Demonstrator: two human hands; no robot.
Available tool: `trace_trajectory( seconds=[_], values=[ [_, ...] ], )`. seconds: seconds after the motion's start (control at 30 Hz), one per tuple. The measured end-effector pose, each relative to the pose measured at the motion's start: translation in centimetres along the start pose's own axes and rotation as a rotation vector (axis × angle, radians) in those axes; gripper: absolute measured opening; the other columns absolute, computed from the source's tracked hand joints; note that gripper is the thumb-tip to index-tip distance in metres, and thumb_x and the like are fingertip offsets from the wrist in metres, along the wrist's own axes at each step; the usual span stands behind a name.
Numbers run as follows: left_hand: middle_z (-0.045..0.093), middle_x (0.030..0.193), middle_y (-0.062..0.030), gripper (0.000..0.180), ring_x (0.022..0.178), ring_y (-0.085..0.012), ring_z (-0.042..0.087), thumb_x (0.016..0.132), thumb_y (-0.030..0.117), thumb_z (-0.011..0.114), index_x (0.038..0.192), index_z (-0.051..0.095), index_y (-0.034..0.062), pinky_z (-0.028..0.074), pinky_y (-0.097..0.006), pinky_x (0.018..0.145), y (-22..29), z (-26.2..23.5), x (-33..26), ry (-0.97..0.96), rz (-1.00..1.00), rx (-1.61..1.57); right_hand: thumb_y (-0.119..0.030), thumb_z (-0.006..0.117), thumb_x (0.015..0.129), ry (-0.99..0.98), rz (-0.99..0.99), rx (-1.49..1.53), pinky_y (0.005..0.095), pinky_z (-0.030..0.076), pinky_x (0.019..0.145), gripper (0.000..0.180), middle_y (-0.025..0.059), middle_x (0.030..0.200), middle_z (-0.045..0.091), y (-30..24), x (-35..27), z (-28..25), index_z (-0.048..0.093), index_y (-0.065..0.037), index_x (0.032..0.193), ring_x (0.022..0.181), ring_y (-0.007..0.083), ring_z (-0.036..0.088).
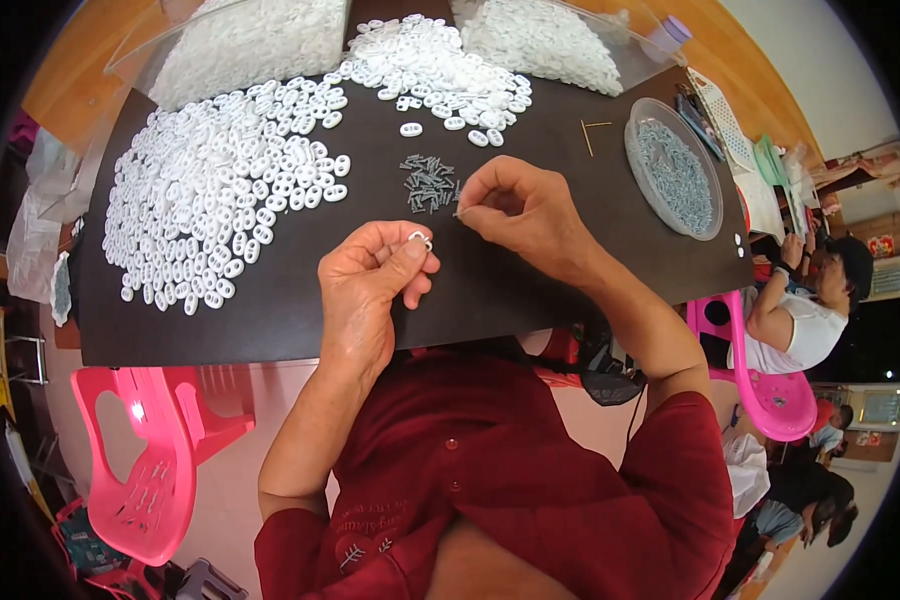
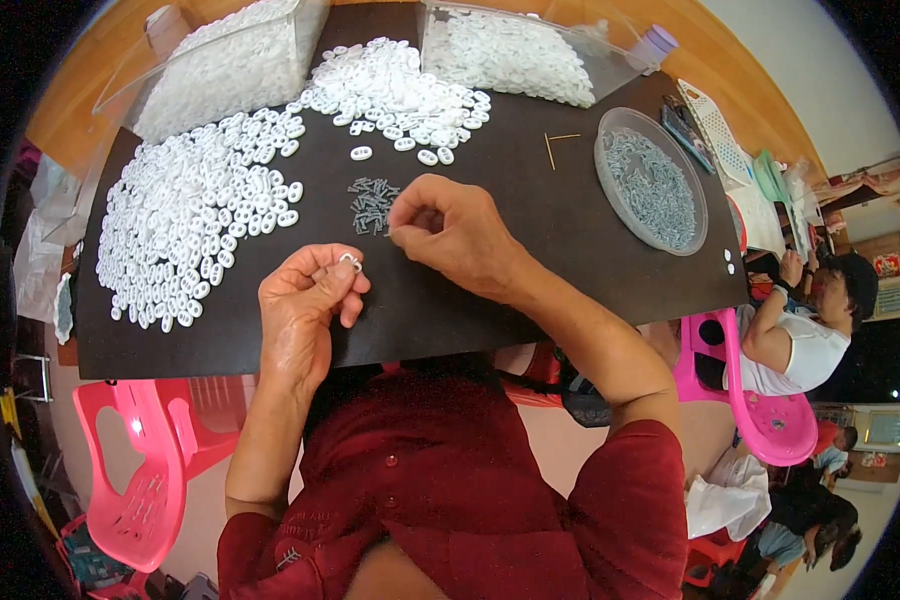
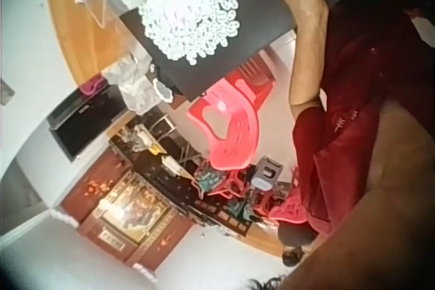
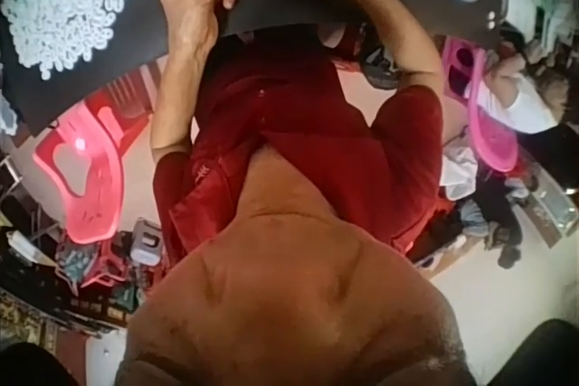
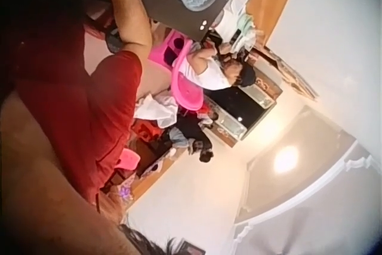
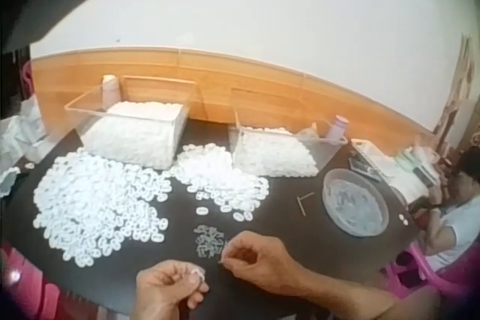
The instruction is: Assembling small white plastic components by inserting metal pins into them at a workbench.
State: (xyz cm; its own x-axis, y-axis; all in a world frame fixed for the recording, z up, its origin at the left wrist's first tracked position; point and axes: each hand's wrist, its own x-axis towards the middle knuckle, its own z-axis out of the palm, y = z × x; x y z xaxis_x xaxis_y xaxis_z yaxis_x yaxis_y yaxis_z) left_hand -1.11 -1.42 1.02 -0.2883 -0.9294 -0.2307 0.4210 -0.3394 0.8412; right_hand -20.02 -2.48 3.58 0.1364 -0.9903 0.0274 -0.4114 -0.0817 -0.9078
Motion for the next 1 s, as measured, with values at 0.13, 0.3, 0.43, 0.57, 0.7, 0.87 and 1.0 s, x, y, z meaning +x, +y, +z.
trace_trajectory(
  seconds=[0.13,0.3,0.43,0.57,0.7,0.87,1.0],
  values=[
    [0.062,0.072,-0.0079,0.011,0.055,-0.0073,0.053,0.085,0.005,0.061,0.091,0.062,-0.0035,0.039,-0.018,0.049,0.3,0.1,0.0,-0.001,0.017,0.016,-0.001,0.065,0.078,-0.095,-0.025,0.187,0.0192,0.045,0.067,0.015,0.0007,0.085,0.058,-0.8,0.1,0.8,0.058,-0.002,0.092,0.076,0.0049,0.054],
    [0.062,0.072,-0.0069,0.011,0.055,-0.0066,0.052,0.085,0.005,0.061,0.092,0.062,-0.0031,0.039,-0.017,0.049,0.3,-0.2,-0.3,0.004,0.05,0.054,-0.001,0.065,0.078,-0.125,-0.018,0.107,0.02,0.045,0.066,0.014,0.0004,0.083,0.058,-1.7,0.0,1.5,0.058,-0.002,0.09,0.074,0.0048,0.053],
    [0.062,0.072,-0.0052,0.011,0.056,-0.0058,0.052,0.085,0.006,0.061,0.091,0.063,-0.0021,0.038,-0.017,0.05,0.3,-0.3,-0.6,0.011,0.064,0.115,-0.001,0.065,0.079,-0.111,-0.046,0.031,0.0199,0.045,0.065,0.013,-0.0003,0.082,0.057,-1.9,-0.1,1.8,0.057,-0.001,0.09,0.072,0.0047,0.052],
    [0.062,0.072,-0.0042,0.01,0.057,-0.0053,0.052,0.085,0.007,0.062,0.091,0.063,-0.0013,0.038,-0.016,0.05,0.3,-0.3,-0.8,0.02,0.067,0.134,-0.002,0.065,0.079,-0.122,-0.034,0.031,0.0199,0.045,0.064,0.013,-0.0008,0.081,0.057,-2.0,-0.2,2.0,0.057,-0.002,0.09,0.072,0.0047,0.052],
    [0.062,0.072,-0.0036,0.01,0.057,-0.0051,0.051,0.085,0.007,0.062,0.091,0.064,-0.0013,0.037,-0.016,0.05,0.2,-0.2,-0.8,0.051,0.115,0.219,-0.003,0.064,0.079,-0.088,-0.073,0.022,0.0209,0.044,0.06,0.011,-0.0004,0.074,0.056,-1.7,-0.2,2.5,0.057,-0.001,0.087,0.067,0.005,0.051],
    [0.061,0.071,-0.003,0.009,0.057,-0.005,0.05,0.085,0.006,0.061,0.089,0.064,-0.0019,0.038,-0.016,0.05,-0.4,0.0,-0.8,0.08,0.184,0.28,-0.005,0.064,0.078,-0.037,-0.103,0.026,0.0221,0.043,0.054,0.009,0.0002,0.066,0.055,-1.3,-0.3,3.1,0.058,-0.001,0.084,0.061,0.0054,0.05],
    [0.06,0.071,-0.0027,0.008,0.058,-0.0047,0.05,0.086,0.005,0.06,0.088,0.063,-0.0024,0.038,-0.016,0.05,-0.8,0.3,-0.6,0.081,0.273,0.272,-0.004,0.063,0.077,0.009,-0.133,0.03,0.0222,0.043,0.053,0.009,0.001,0.063,0.056,-1.3,-0.2,3.5,0.057,-0.001,0.083,0.058,0.0053,0.051]
  ],
)
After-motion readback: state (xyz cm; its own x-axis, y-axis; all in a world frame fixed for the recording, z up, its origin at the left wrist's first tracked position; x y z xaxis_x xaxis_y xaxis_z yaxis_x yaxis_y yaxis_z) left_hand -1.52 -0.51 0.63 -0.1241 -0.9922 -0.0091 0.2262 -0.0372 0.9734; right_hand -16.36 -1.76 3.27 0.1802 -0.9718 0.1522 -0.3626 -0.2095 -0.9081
